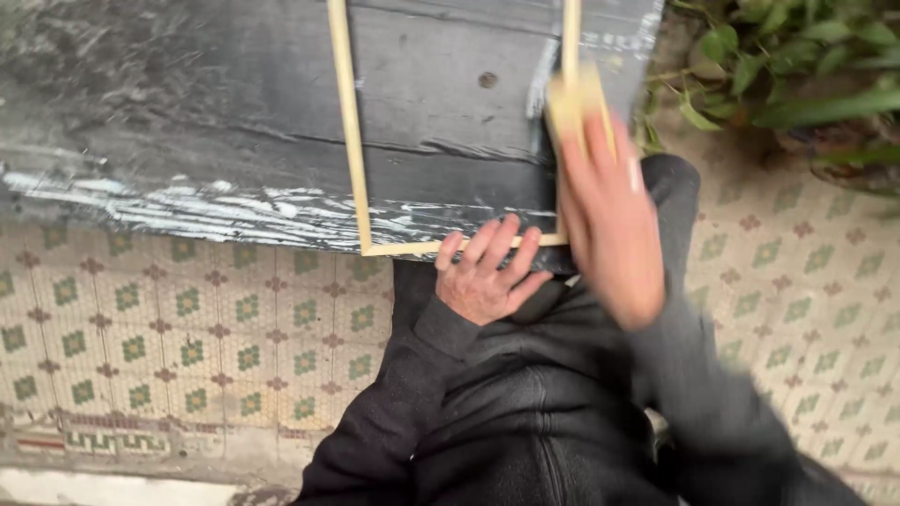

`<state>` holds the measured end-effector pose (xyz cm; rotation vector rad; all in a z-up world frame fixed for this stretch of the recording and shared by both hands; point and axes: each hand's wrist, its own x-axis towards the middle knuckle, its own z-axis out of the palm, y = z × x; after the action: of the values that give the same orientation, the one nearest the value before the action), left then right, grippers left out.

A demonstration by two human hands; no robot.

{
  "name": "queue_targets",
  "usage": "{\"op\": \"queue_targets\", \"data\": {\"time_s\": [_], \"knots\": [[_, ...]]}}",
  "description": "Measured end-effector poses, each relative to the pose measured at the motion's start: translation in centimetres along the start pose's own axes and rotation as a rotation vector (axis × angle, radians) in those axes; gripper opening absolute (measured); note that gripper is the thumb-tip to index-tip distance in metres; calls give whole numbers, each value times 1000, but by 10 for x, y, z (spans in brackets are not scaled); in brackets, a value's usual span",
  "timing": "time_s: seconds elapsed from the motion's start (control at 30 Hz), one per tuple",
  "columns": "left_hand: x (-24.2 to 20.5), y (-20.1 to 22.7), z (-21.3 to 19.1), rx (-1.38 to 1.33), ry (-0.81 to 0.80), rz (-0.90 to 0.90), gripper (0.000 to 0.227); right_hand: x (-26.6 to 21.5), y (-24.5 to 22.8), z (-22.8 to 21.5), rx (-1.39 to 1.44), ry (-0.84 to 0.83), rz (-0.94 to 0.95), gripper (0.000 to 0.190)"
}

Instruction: Sanding the joints and surfaces of a wooden picture frame after applying glue.

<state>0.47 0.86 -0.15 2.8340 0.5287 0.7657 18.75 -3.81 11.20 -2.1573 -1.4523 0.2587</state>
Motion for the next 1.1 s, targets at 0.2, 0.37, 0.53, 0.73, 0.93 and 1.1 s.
{"op": "queue_targets", "data": {"time_s": [0.2, 0.37, 0.53, 0.73, 0.93, 1.1], "knots": [[-5, 6, -4, -9, -22, 2, 62, 57, 39, 8, -1, -51, 136, 37], [-2, 6, -1, -5, -26, -29, 62, -49, -16, -9, 14, -76, 36, 53], [-1, 2, -1, -13, -11, 7, 65, 13, 1, -8, 10, 36, -22, 50], [-3, 6, -5, -33, -21, -14, 65, 94, 36, 11, -17, 40, 75, 29], [2, 7, -3, -24, -11, -26, 67, -16, -14, 2, -9, -8, 34, 54], [0, 7, -4, -39, -32, -3, 68, 90, 39, 19, -56, 23, 123, 36]]}}
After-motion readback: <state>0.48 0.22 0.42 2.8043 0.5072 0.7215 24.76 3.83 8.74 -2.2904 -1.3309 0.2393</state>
